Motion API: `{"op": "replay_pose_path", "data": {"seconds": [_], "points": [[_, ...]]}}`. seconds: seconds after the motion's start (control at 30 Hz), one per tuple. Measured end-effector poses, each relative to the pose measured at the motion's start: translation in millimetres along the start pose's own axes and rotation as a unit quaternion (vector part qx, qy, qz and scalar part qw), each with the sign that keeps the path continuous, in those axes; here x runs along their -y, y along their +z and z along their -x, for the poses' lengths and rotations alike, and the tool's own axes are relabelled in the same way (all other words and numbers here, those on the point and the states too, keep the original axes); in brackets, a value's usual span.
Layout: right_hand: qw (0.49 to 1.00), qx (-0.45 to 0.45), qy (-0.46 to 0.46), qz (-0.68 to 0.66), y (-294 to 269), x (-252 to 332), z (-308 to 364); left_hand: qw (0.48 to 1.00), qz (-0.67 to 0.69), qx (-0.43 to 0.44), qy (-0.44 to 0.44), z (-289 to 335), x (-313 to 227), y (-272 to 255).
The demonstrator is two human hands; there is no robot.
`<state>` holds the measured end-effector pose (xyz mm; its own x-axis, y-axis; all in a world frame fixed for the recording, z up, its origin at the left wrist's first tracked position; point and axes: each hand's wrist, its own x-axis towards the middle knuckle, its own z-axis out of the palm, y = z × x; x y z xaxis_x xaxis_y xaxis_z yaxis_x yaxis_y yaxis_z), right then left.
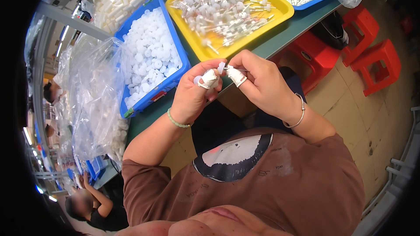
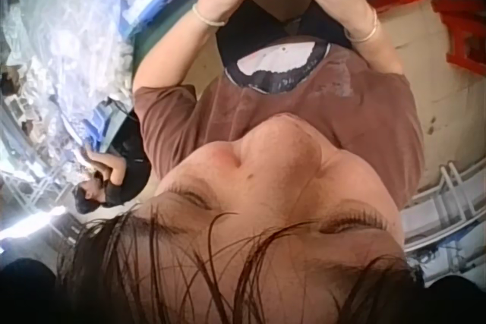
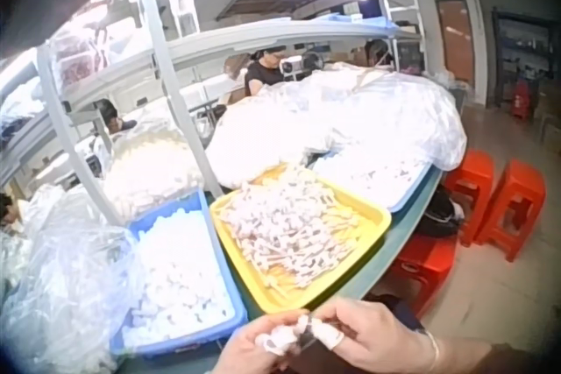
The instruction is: The person sits at a workbench and repeatedly picks up small white plastic caps and thin white sticks. They insert the sticks into the caps by hand and place the assembled units into a yellow tray. The process is repetitive and involves handling small parts from blue and yellow bins.
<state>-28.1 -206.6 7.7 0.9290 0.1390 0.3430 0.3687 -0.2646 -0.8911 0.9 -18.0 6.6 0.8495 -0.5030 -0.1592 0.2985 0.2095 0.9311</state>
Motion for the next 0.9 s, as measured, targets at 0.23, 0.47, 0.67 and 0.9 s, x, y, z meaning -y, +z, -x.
{"op": "replay_pose_path", "data": {"seconds": [0.23, 0.47, 0.67, 0.9], "points": [[0.997, 0.046, 0.035, -0.059, -2, -6, -6, 0.998, -0.057, -0.026, 0.018, 2, 1, -2], [0.998, 0.022, -0.056, 0.032, 2, 4, -6, 0.995, -0.079, -0.037, 0.037, 5, 4, -2], [0.955, -0.031, -0.181, 0.233, 13, -14, 2, 0.995, -0.095, -0.035, 0.003, 0, 1, 0], [0.96, -0.133, -0.087, 0.232, -65, -27, -56, 0.999, 0.029, -0.043, -0.004, 2, -1, -2]]}}
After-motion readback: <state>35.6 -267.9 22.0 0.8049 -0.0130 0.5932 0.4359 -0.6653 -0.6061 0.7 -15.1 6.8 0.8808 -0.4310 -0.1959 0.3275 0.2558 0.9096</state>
